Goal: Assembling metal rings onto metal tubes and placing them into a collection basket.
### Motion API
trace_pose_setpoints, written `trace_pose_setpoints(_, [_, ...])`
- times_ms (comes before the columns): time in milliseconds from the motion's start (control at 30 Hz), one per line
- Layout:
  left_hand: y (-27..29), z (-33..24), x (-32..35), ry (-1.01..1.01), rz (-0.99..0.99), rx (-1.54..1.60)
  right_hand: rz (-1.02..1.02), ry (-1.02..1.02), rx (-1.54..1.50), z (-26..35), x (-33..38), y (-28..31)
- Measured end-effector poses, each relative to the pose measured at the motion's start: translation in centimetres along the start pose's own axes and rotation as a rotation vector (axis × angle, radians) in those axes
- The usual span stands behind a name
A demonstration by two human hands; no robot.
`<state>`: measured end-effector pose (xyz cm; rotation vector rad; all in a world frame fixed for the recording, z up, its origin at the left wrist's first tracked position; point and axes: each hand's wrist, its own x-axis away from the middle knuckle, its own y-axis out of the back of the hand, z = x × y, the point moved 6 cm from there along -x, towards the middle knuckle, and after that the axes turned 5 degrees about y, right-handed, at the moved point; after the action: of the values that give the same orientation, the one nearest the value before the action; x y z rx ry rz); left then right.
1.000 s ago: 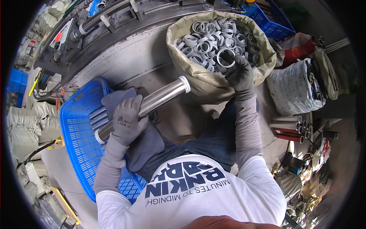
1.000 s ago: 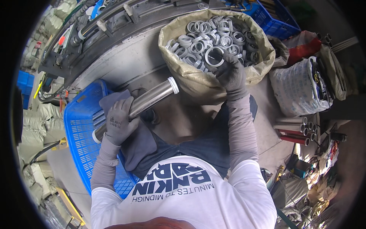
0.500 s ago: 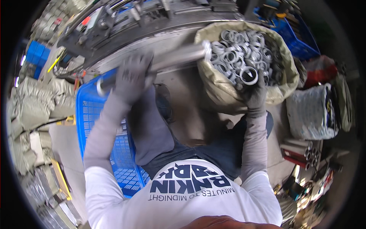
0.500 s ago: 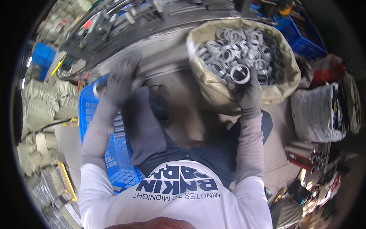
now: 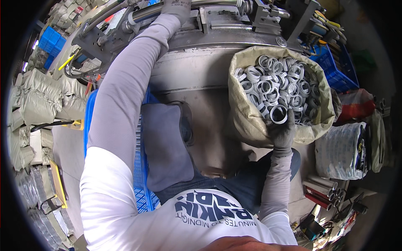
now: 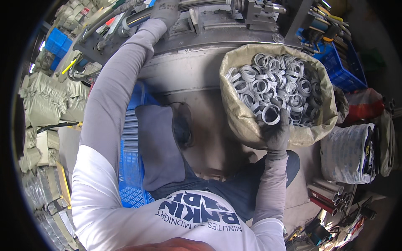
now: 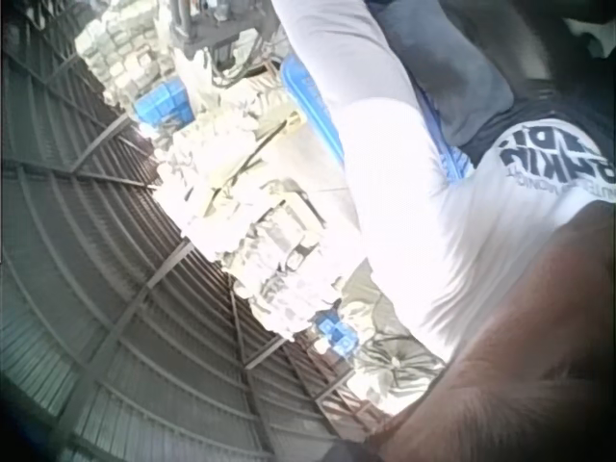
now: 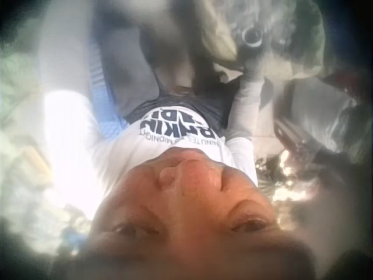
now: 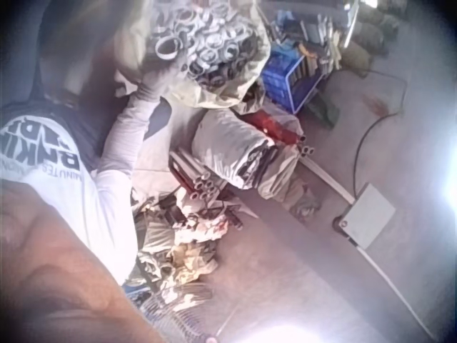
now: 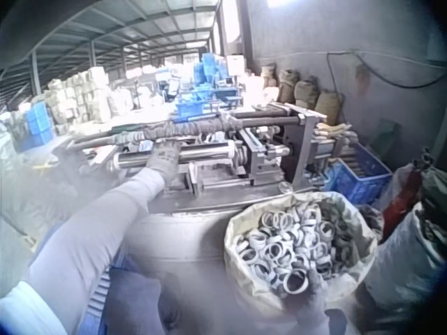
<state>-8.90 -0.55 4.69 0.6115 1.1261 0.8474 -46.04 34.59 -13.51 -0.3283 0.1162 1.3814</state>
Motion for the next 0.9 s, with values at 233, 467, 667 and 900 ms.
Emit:
trace_pose_setpoints(233, [-4.2,-0.6,2.3,-0.178,0.074,-0.164,-0.106,-0.224,-0.449,-3.2,0.4,1.4])
trace_pose_setpoints(467, [3.7,10.8,23.5,-0.17,-0.418,0.538,-0.138,-0.303,-0.579,-3.2,0.0,3.1])
trace_pose_setpoints(667, [-16.0,26.5,52.7,0.402,0.51,0.173,-0.057,-0.136,-0.562,-2.1,-0.7,3.2])
trace_pose_setpoints(900, [-24.0,16.2,76.6,0.176,1.365,0.123,0.183,-0.224,-0.433,3.4,-1.0,0.5])
